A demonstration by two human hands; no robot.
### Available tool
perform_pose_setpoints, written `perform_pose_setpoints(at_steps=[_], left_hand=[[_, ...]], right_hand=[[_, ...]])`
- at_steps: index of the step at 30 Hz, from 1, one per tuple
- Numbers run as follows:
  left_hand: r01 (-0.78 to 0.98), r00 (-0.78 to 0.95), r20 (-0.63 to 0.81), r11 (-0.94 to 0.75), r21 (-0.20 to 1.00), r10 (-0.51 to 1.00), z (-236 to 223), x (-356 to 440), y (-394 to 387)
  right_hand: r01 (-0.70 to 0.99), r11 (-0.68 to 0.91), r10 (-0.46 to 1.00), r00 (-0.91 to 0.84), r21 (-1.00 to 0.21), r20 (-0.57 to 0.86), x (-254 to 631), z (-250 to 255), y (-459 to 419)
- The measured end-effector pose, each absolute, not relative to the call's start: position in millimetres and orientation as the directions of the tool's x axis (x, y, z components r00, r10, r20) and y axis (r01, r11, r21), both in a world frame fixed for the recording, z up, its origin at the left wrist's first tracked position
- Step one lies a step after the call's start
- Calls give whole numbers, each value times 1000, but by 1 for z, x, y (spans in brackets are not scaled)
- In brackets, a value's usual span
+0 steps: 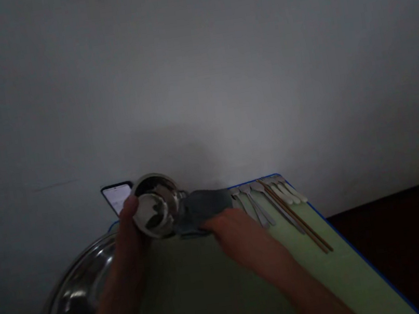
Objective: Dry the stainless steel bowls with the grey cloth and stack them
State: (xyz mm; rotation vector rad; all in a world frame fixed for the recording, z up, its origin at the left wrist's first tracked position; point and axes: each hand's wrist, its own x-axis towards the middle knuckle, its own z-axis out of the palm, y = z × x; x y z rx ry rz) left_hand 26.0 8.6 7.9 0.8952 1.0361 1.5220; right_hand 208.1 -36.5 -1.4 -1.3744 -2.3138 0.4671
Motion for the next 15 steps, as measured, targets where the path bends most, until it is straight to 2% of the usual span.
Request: perform_pose_setpoints(at_steps=[3, 5, 7, 9, 12, 13, 15], left_hand=[[-317, -222, 65, -135, 939, 973, 11, 12, 8], [-307, -178, 57, -111, 945, 982, 10, 7, 8], [-297, -105, 38, -68, 952, 994, 7, 7, 7], [-311, -19, 28, -32, 950, 999, 4, 10, 5], [-373, 156, -4, 62, 926, 988, 2, 18, -1], [-380, 205, -14, 93, 920, 979, 1, 20, -3], [-345, 222, -3, 82, 935, 975, -1, 22, -5]], right_hand=[[742, 516, 836, -546, -427, 62, 191, -24, -37], [666, 593, 719, -691, -453, -76, 185, -35, -36], [653, 558, 693, -706, -512, -146, 188, -40, -31], [667, 398, 819, -567, -629, -83, 198, -40, -25], [502, 145, 950, -312, -853, -22, 210, -37, -18], [452, 104, 961, -275, -886, -27, 212, -37, -16], [448, 128, 976, -217, -885, 32, 213, -39, -16]])
